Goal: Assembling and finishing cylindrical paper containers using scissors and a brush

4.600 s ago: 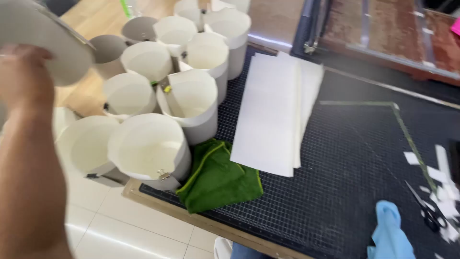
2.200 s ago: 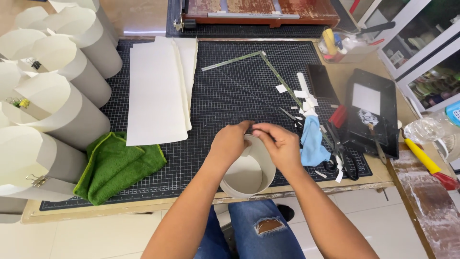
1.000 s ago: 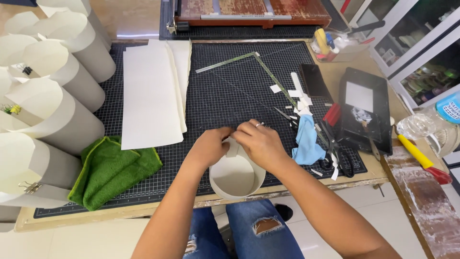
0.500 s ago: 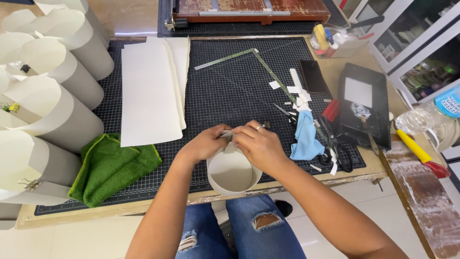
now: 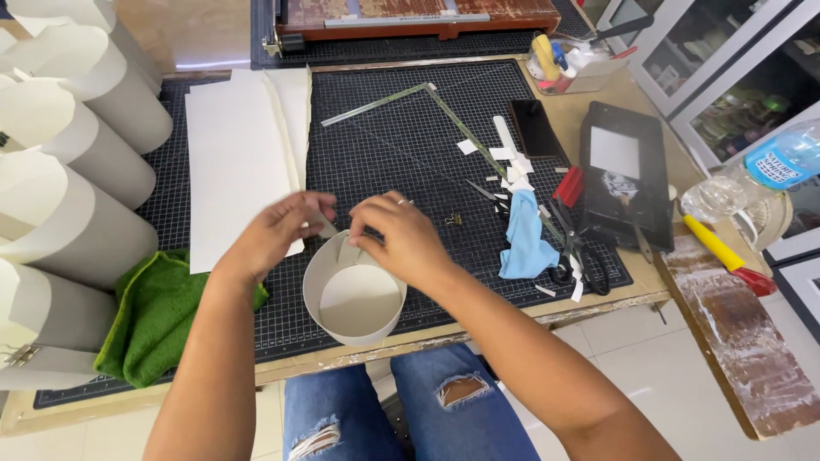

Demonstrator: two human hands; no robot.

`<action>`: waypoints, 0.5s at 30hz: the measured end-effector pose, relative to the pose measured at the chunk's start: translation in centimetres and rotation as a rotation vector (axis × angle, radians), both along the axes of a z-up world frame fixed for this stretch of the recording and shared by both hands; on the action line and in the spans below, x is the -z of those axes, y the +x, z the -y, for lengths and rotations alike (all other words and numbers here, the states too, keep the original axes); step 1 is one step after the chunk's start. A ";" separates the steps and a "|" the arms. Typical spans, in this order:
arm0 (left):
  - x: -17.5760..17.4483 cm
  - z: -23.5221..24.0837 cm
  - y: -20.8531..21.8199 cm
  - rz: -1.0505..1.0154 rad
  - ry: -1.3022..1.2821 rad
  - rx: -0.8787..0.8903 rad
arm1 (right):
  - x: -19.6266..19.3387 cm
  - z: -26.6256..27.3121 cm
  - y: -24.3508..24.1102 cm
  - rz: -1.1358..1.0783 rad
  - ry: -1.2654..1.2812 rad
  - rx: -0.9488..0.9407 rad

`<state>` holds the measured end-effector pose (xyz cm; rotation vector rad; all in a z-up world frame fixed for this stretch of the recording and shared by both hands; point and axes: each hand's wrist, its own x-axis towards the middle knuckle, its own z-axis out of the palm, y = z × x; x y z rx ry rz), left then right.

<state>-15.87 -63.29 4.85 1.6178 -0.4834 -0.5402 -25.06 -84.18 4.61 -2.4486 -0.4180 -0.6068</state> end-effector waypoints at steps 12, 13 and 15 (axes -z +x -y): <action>-11.9 9.5 -12.2 0.747 0.033 -0.040 | -11.9 6.2 -11.4 -0.015 0.425 0.052; -10.3 10.6 -12.1 0.749 0.030 -0.035 | -10.7 6.8 -11.7 -0.012 0.425 0.058; -7.0 12.9 -12.1 0.573 0.284 0.104 | -8.3 8.1 -12.5 0.017 0.471 0.124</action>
